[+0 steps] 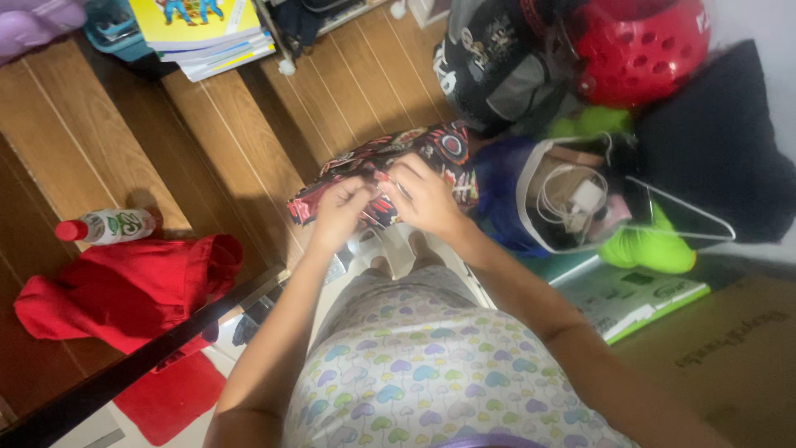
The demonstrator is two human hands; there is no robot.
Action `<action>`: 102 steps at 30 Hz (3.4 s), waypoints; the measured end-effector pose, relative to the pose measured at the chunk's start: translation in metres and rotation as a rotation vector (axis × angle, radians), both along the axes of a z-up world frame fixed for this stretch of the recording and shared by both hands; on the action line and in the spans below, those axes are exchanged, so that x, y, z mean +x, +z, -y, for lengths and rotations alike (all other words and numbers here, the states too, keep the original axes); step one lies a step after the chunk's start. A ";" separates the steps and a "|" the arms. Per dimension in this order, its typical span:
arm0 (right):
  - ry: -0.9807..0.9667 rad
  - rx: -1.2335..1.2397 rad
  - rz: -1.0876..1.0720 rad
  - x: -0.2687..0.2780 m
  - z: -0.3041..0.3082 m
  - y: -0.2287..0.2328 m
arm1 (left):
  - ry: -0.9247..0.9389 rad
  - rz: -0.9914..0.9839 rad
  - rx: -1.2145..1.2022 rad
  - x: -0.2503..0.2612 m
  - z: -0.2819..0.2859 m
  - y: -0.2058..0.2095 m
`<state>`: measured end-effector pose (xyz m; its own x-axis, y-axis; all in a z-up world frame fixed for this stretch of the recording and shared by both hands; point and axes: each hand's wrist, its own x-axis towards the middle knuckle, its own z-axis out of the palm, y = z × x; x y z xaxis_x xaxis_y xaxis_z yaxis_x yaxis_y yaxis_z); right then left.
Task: The person organizes items in a cluttered room by removing objects from a patterned bag and placing them on a white wire shelf. They handle a green-handled tool, a white case, a pink pouch, a yellow lunchbox, and snack packets, arranging them on the shelf and floor.
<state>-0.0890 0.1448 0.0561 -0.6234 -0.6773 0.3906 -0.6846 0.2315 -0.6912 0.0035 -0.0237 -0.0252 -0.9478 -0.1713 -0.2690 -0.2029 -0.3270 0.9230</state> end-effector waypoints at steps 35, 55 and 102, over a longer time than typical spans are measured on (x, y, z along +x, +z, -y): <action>-0.078 -0.053 0.097 -0.076 -0.032 0.022 | 0.315 0.166 -0.590 -0.071 -0.038 -0.010; 0.157 -0.436 0.627 -0.154 -0.043 0.033 | 0.633 0.398 -0.490 0.002 0.062 -0.076; -0.565 -0.168 0.740 -0.093 -0.082 -0.118 | -0.227 -0.097 0.415 -0.072 -0.080 0.077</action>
